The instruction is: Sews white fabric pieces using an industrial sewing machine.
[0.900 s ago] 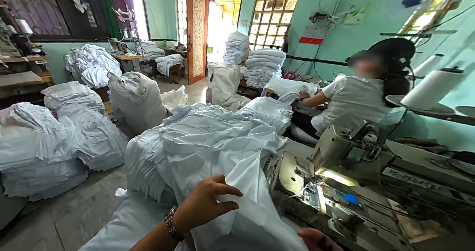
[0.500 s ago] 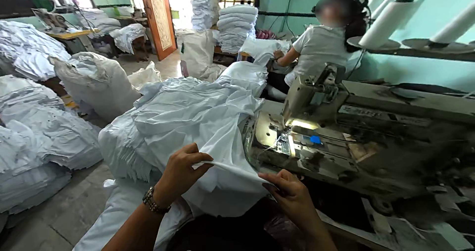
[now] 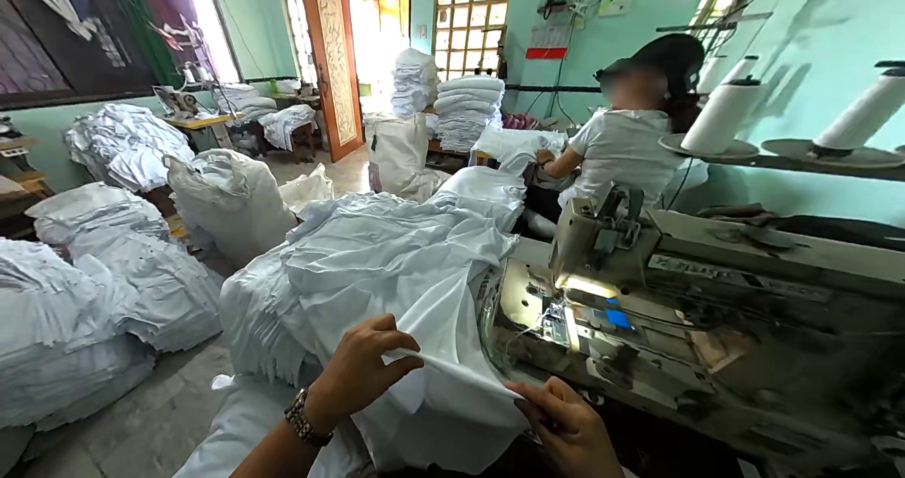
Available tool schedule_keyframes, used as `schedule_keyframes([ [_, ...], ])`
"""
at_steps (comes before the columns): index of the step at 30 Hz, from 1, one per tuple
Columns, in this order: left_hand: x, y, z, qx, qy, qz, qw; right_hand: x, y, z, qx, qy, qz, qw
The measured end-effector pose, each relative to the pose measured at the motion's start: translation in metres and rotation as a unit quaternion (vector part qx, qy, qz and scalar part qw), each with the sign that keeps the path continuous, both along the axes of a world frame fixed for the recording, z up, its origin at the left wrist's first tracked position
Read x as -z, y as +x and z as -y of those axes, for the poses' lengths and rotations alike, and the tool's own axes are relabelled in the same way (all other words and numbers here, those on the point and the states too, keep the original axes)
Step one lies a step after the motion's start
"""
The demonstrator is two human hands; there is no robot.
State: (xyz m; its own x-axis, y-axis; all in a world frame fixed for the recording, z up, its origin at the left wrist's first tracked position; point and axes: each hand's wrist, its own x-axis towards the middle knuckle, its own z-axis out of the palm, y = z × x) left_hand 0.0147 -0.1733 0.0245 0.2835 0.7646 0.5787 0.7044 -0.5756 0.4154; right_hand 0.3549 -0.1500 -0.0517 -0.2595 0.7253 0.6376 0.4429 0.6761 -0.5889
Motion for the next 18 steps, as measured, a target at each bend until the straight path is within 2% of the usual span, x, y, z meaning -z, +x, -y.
schedule_keyframes([
  [18, 0.012, 0.02, -0.022, -0.032, 0.051, 0.03, 0.998, 0.01, 0.0, -0.005, -0.066, -0.08, 0.009, 0.995],
])
